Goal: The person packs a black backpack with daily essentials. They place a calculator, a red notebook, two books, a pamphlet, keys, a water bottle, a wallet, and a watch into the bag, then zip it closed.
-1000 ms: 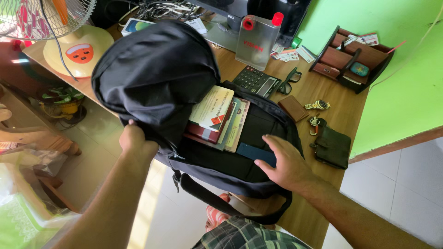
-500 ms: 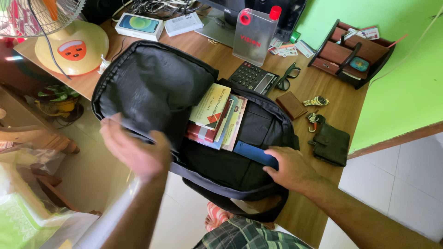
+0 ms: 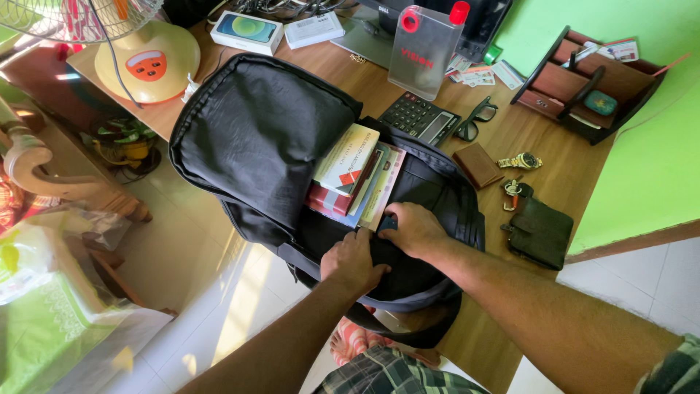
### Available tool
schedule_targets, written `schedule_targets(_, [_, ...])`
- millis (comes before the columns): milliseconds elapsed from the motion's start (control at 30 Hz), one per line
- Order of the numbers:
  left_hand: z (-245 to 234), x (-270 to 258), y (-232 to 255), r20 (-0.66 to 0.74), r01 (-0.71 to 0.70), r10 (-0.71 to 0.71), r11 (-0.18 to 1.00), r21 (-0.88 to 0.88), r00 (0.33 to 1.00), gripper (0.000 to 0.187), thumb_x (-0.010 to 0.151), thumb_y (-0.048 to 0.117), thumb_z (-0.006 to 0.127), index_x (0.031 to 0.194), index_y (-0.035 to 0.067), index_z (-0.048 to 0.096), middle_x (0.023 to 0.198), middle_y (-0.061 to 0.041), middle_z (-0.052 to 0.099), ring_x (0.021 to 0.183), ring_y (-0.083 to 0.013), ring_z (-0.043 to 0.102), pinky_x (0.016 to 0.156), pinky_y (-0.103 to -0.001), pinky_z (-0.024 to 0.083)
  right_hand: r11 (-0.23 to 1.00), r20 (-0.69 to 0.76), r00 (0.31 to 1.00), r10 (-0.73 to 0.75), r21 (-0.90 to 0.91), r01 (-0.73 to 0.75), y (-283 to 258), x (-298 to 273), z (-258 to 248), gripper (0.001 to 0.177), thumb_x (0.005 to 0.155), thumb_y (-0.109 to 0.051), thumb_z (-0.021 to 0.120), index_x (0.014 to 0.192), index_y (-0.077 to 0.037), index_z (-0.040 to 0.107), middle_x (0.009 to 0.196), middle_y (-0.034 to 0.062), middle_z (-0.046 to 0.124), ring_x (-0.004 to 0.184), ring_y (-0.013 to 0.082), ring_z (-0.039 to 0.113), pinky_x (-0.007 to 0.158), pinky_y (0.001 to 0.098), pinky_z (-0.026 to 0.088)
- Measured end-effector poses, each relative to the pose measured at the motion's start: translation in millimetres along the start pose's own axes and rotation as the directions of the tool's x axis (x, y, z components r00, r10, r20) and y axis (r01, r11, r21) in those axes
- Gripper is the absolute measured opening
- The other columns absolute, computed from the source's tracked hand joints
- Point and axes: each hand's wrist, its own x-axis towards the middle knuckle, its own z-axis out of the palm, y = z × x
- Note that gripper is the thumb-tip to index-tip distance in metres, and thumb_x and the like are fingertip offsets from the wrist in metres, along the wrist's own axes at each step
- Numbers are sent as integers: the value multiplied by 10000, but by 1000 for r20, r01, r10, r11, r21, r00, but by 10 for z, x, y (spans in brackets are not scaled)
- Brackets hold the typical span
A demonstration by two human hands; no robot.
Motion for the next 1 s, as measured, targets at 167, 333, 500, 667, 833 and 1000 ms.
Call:
schedule_targets(167, [32, -29, 113, -13, 47, -47, 998, 35, 999, 792, 735, 541, 862, 1317, 161, 482, 1260, -76, 582, 1173, -287, 615, 944, -433, 536, 964, -42, 983, -177, 192, 182, 138, 41, -34, 225, 783, -207, 800, 970, -82, 796, 936, 131, 778, 874, 277, 767, 773, 373, 596])
schedule_targets(333, [137, -112, 196, -93, 21, -12, 995, 99, 996, 683, 802, 530, 808, 1283, 137, 524, 1243, -90, 567, 1142, -282, 624, 917, -447, 547, 828, -74, 870, -487, 279, 487, 327, -86, -249, 142, 809, -169, 765, 917, -82, 794, 954, 84, 777, 906, 233, 755, 817, 340, 594])
schedule_targets(500, [240, -68, 251, -120, 2, 18, 987, 163, 993, 600, 833, 427, 747, 1283, 86, 544, 1244, -109, 565, 1140, -281, 619, 899, -454, 546, 857, 169, 843, -511, 164, 488, 655, -427, -625, 160, 754, -240, 826, 837, -104, 812, 883, 16, 773, 931, 217, 667, 844, 346, 518])
schedule_targets(667, [277, 23, 340, -113, -1, 21, 985, 170, 993, 456, 861, 371, 713, 1222, 112, 611, 1256, -105, 597, 1135, -281, 641, 921, -449, 551, 891, 173, 876, -450, 152, 427, 1144, -822, -1028, 167, 769, -256, 822, 851, -113, 791, 897, 0, 767, 937, 205, 670, 839, 346, 520])
schedule_targets(833, [132, 75, 467, -76, 37, -31, 997, 71, 997, 474, 833, 328, 723, 1264, 161, 620, 1255, -87, 660, 1143, -293, 664, 946, -439, 547, 894, 60, 904, -424, 192, 406, 1412, -1088, -1031, 163, 816, -225, 791, 894, -93, 735, 939, 28, 748, 949, 219, 671, 857, 357, 513])
schedule_targets(1000, [-102, 185, 692, -37, 108, -106, 993, 53, 994, 442, 850, 487, 736, 1206, 229, 694, 1202, -97, 696, 1166, -292, 651, 993, -423, 517, 920, -220, 932, -289, 205, 334, 1693, -1304, -1028, 156, 782, -151, 786, 882, -73, 694, 925, 46, 729, 923, 236, 672, 841, 352, 526])
